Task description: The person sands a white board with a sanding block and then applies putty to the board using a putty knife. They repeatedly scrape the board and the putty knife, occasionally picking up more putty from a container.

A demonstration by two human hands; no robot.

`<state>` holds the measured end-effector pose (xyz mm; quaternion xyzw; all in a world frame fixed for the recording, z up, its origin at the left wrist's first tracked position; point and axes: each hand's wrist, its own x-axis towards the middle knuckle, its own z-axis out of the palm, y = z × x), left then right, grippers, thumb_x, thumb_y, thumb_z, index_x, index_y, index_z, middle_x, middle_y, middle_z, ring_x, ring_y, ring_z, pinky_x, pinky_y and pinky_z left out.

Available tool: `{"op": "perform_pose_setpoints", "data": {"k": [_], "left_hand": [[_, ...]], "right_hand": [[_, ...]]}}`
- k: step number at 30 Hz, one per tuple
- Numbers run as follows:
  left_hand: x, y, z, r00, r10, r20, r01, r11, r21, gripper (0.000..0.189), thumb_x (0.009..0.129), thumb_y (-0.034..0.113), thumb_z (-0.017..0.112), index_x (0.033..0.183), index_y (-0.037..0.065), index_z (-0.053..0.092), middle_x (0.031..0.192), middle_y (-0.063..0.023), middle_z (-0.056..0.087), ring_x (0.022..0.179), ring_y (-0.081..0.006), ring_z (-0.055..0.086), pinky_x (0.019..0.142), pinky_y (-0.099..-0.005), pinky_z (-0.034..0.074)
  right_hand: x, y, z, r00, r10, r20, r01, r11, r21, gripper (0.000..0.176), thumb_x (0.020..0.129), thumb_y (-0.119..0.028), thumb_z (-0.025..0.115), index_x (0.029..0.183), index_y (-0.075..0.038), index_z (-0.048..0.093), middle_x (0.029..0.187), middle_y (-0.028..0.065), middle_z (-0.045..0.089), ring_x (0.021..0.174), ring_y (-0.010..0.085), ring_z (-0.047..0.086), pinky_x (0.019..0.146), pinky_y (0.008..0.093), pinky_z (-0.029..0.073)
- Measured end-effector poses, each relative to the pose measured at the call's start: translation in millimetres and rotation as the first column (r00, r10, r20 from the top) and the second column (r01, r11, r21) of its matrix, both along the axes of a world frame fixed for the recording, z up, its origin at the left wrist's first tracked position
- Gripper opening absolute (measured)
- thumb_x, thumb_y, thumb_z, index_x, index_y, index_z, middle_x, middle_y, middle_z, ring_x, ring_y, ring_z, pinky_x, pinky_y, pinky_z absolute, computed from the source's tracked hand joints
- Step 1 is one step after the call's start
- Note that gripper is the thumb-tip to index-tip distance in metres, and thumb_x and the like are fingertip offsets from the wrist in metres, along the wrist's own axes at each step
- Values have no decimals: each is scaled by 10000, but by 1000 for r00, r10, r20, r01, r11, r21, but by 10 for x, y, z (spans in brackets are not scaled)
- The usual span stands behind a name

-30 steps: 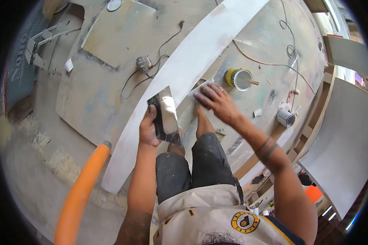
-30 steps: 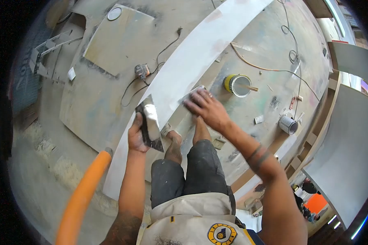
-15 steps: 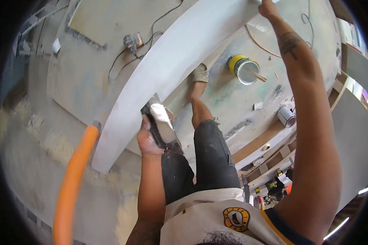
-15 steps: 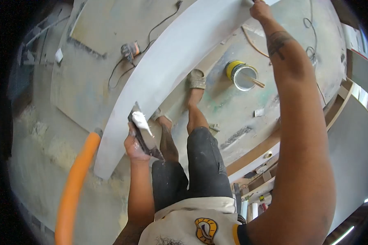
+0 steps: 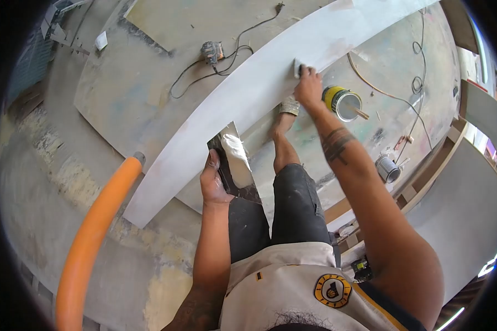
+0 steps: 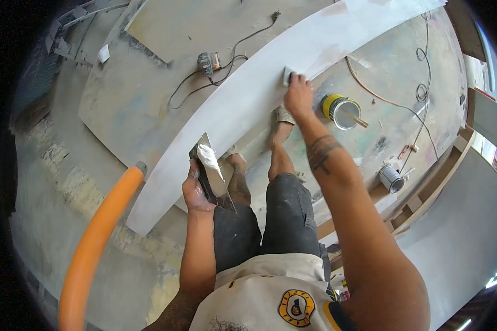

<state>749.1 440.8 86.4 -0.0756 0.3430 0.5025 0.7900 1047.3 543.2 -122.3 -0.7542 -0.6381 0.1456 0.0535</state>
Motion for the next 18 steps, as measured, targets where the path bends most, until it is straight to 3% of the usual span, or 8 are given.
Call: {"op": "perform_pose_setpoints", "data": {"k": [2,5,7,9,11,13,17,18], "left_hand": [[-164,46,101,1000,-20,3,20,999,47,483,1021,359,506,1375,31,500,1246,-129,639,1103,-248,643,927,-398,532],[-469,28,202,977,-68,204,29,981,190,403,1027,303,506,1339,51,544,1211,-96,652,1069,-216,646,900,-362,539],[-731,-134,130,991,-8,-136,-5,995,-98,404,1024,302,511,1340,51,541,1206,-94,657,1052,-216,656,891,-368,546],[-940,-192,109,992,-10,-125,-2,996,-90,398,1025,299,512,1334,51,545,1206,-93,658,1039,-219,661,887,-368,547],[-1098,-197,106,994,-7,-111,-1,997,-75,392,1025,296,512,1328,52,549,1206,-92,660,1027,-223,666,884,-367,549],[-1227,-200,71,993,-12,-120,-4,992,-124,379,1023,288,516,1313,47,559,1189,-95,668,1016,-223,671,877,-368,552],[-1430,-259,-47,994,-63,-85,55,994,-100,401,1037,276,477,1351,32,527,1252,-114,645,1113,-247,643,960,-397,518],[-1472,-301,-98,997,-73,-8,72,990,-125,398,1038,274,474,1351,34,528,1254,-115,644,1113,-247,644,961,-396,519]], "right_hand": [[-446,-286,52,1000,5,-19,-7,994,-108,531,791,-27,575,1313,11,485,1247,219,549,1126,422,529,986,487,435],[-1037,-695,99,999,19,-36,-23,994,-107,553,819,-34,564,1360,-4,458,1295,199,526,1188,395,492,1018,486,414],[-1319,-896,149,997,40,-67,-49,989,-140,551,827,-41,560,1366,-6,455,1299,195,525,1203,386,483,1025,480,409],[-1573,-1119,163,991,88,-98,-103,981,-161,543,839,-66,561,1368,-3,456,1298,182,534,1211,374,488,1030,466,411],[-1785,-1285,324,974,189,-124,-222,903,-369,521,857,-95,570,1362,-15,470,1289,172,546,1200,372,504,1025,458,420],[-1900,-1377,480,926,224,-303,-371,689,-623,548,819,-14,544,1363,-48,496,1319,189,532,1201,380,508,1005,464,435],[-1995,-1507,938,898,134,-419,-299,885,-358,572,823,-172,686,1360,-72,514,1331,181,532,1216,390,513,1029,465,428],[-2011,-1403,1284,853,197,-484,-308,938,-161,618,802,-166,705,1380,-79,505,1358,182,519,1247,393,499,1047,477,420]]}}
